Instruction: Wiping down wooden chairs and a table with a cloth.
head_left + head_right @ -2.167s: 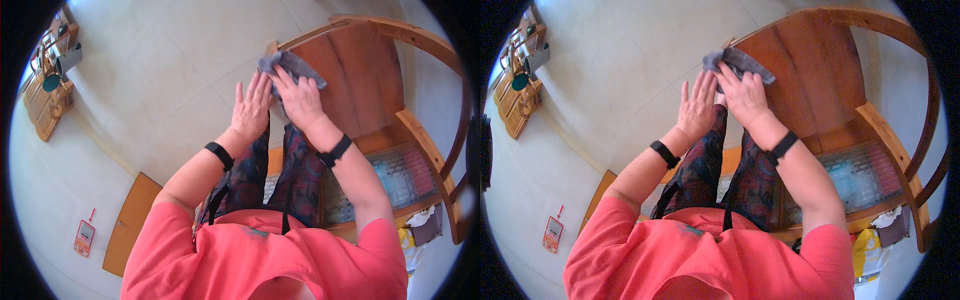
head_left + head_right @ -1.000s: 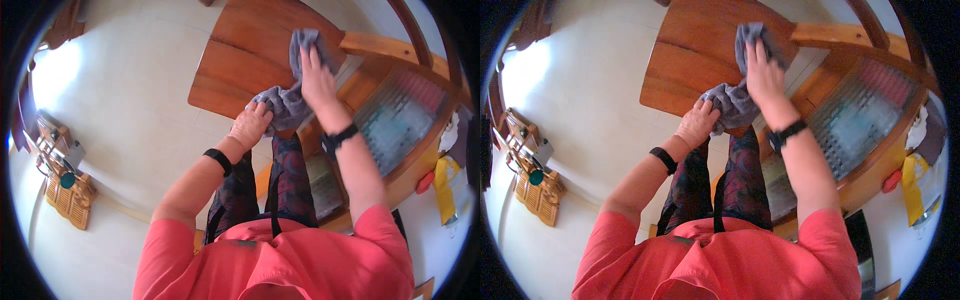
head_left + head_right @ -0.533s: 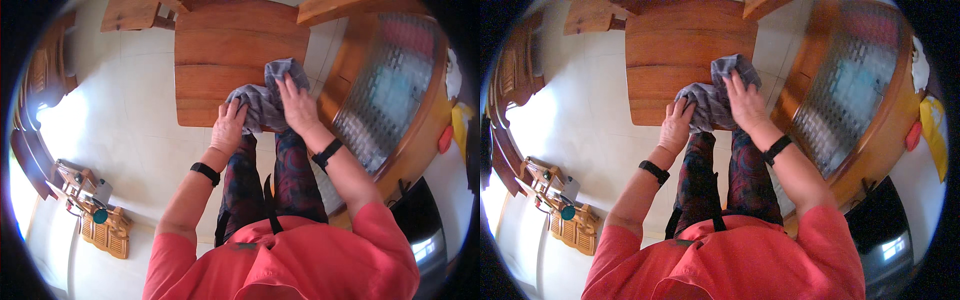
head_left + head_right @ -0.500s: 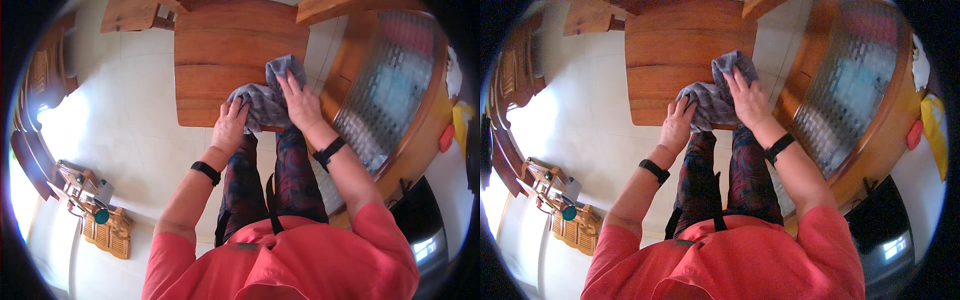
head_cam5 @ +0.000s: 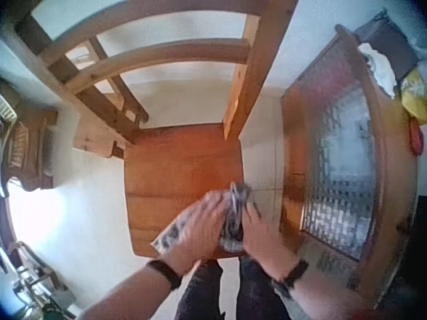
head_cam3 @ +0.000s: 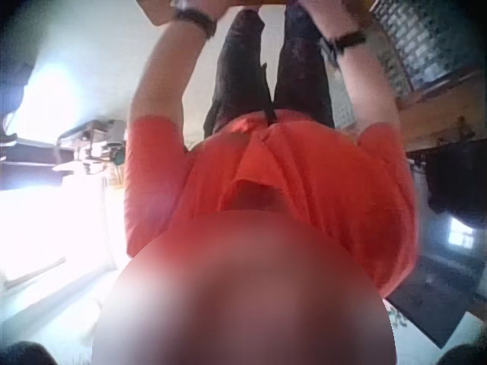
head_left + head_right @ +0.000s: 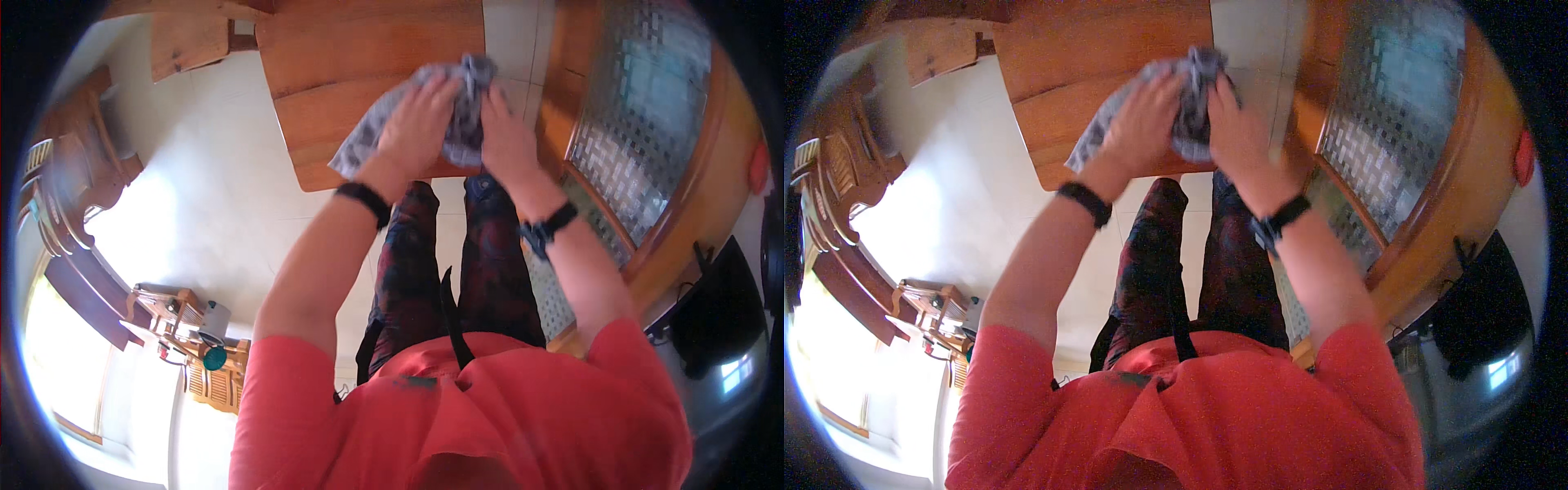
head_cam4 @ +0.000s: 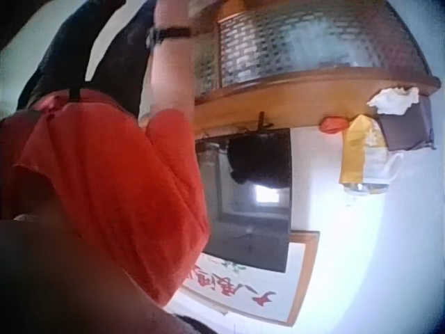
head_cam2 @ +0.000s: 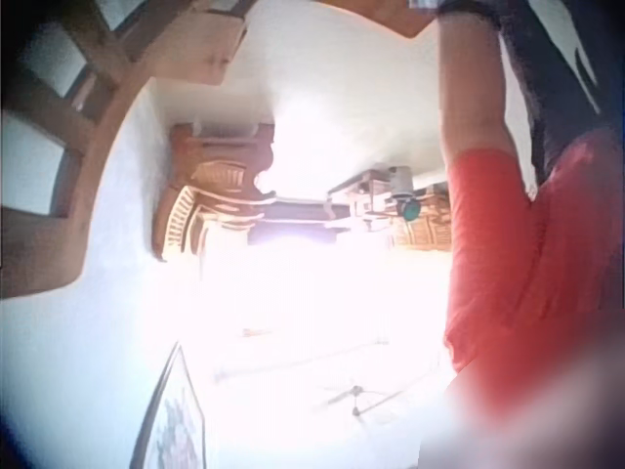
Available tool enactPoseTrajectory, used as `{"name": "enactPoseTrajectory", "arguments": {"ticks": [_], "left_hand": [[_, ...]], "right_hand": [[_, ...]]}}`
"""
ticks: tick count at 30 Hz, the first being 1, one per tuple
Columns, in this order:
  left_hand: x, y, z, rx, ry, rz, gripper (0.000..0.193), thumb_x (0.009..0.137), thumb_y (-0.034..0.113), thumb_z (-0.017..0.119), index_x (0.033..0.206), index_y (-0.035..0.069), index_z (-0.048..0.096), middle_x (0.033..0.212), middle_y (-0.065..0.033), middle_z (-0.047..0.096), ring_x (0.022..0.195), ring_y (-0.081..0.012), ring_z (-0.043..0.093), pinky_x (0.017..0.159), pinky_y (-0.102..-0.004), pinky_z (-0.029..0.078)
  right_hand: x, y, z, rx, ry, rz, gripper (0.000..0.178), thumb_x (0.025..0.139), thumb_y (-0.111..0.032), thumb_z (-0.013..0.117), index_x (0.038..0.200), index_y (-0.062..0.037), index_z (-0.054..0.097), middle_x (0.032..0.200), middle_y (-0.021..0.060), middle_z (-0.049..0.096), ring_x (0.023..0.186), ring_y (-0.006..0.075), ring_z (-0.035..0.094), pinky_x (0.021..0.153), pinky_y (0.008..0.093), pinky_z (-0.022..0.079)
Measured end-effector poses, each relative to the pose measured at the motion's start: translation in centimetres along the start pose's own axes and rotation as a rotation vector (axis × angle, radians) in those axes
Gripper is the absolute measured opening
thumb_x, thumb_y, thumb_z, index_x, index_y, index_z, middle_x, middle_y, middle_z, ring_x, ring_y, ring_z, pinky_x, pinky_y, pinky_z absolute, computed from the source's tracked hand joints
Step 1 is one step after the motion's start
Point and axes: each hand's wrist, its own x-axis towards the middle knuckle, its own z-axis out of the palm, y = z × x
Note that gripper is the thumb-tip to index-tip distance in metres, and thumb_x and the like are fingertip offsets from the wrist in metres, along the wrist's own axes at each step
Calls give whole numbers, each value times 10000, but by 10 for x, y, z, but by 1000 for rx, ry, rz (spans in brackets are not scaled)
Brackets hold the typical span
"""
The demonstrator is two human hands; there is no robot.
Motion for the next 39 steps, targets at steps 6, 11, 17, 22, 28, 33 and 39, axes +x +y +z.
{"name": "enactPoseTrajectory", "arguments": {"ticks": [6,11,17,22,28,33,39], "left_hand": [[-46,23,9,-110,-7,-37,437,886,200,540,1253,-24,613,1525,-181,391,1462,-323,308,1201,-465,248],[41,-31,2,8,186,-227,440,906,164,504,1299,-23,572,1512,-206,395,1452,-337,316,1196,-462,259],[86,-59,-27,37,396,-353,454,934,152,484,1349,-26,523,1487,-202,403,1434,-341,326,1192,-445,263],[93,-59,-33,-8,351,-241,540,862,85,504,1367,-101,468,1471,-265,401,1429,-414,303,1228,-470,198],[66,-44,-4,89,122,-169,467,905,184,510,1344,33,558,1547,-157,332,1485,-318,250,1198,-466,246],[-18,32,24,-44,36,-30,419,869,215,529,1211,9,654,1469,-138,450,1465,-305,293,1208,-473,235],[-67,58,20,-174,-78,33,382,883,189,528,1210,48,665,1477,-123,452,1458,-283,318,1191,-453,271]], "right_hand": [[8,-18,-29,-18,-136,42,610,871,-29,499,1466,-145,436,1560,91,376,943,368,666,825,460,563],[120,-4,-45,9,21,73,623,866,-31,512,1473,-119,399,1524,123,403,944,388,663,828,504,550],[139,-5,-48,-47,222,-68,504,872,-60,570,1370,-8,509,1431,215,485,870,367,678,768,429,590],[142,-11,-36,33,300,26,518,874,-77,584,1376,8,490,1445,217,470,920,370,678,795,420,592],[93,-14,-31,191,70,165,630,845,-8,535,1453,-33,374,1424,203,448,1020,433,620,866,539,524],[-40,-20,4,329,-63,136,526,923,-55,485,1431,30,379,1323,262,477,1039,443,607,868,491,543],[-87,-20,-5,198,-144,35,491,911,-69,508,1391,21,453,1313,223,478,1038,387,600,873,436,532]]}}
